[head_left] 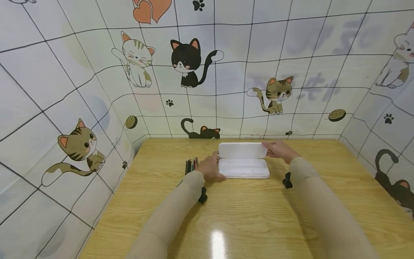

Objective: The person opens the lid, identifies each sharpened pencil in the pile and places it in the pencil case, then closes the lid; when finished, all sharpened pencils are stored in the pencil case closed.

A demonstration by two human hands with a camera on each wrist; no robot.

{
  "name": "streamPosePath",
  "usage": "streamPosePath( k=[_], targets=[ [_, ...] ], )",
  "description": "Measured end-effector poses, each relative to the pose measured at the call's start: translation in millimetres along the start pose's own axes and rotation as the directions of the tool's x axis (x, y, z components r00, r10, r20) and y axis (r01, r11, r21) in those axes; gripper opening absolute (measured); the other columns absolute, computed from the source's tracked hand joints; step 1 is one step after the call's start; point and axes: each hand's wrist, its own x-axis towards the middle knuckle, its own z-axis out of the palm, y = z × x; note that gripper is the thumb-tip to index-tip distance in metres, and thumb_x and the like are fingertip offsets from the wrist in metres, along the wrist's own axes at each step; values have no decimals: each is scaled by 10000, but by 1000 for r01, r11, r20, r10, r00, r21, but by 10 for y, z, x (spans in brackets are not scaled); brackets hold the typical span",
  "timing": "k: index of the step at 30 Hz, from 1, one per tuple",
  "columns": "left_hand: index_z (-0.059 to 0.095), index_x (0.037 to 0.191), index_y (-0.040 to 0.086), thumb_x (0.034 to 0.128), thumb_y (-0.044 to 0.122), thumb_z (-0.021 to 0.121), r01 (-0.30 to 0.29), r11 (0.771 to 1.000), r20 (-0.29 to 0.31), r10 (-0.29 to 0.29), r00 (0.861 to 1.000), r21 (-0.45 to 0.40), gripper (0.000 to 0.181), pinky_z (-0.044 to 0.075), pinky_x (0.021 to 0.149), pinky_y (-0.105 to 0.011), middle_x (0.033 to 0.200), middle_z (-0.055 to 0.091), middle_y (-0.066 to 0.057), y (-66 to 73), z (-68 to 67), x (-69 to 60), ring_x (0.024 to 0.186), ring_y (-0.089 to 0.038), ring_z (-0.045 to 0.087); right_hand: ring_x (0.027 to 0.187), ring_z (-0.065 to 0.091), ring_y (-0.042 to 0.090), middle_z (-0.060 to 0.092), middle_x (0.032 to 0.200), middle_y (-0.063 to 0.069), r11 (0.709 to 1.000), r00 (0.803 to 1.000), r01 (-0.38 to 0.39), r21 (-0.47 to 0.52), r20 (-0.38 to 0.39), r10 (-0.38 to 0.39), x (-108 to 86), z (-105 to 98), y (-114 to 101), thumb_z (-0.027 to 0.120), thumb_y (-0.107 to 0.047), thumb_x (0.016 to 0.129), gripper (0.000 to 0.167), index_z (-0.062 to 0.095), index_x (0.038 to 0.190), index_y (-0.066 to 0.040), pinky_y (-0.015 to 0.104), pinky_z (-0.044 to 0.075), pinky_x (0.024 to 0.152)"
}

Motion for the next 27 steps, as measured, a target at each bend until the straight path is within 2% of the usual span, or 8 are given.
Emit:
streamPosePath(
  k=[9, 18, 27],
  targets=[
    [110, 1620, 141, 646, 510, 943, -23, 1000, -20, 23, 1000, 2, 1334, 363, 1113, -532, 1479, 531, 29, -26, 41, 55, 1351, -234, 472, 1271, 544, 456, 515, 1380, 364, 999, 999, -31, -7, -11, 31, 74, -36, -10, 409, -467, 1084, 747, 374, 1461, 176, 502, 430, 1093],
    [106, 1620, 136, 646, 524, 938, -45, 999, -30, 45, 999, 2, 1338, 376, 1105, -549, 1483, 534, 25, -69, 73, 96, 1364, -255, 472, 1181, 608, 410, 576, 1313, 335, 999, 999, -47, -11, -11, 46, 116, -73, -9, 422, -606, 1032, 872, 413, 1441, 164, 493, 475, 1051],
    [117, 1616, 155, 631, 529, 941, -32, 999, -40, 33, 999, 13, 1338, 397, 1086, -544, 1456, 554, 24, -92, 87, 86, 1335, -251, 499, 1170, 615, 374, 533, 1364, 334, 997, 997, -82, 3, -1, 82, 180, -50, -20, 422, -665, 1003, 942, 349, 1498, 133, 477, 474, 1057]
  ],
)
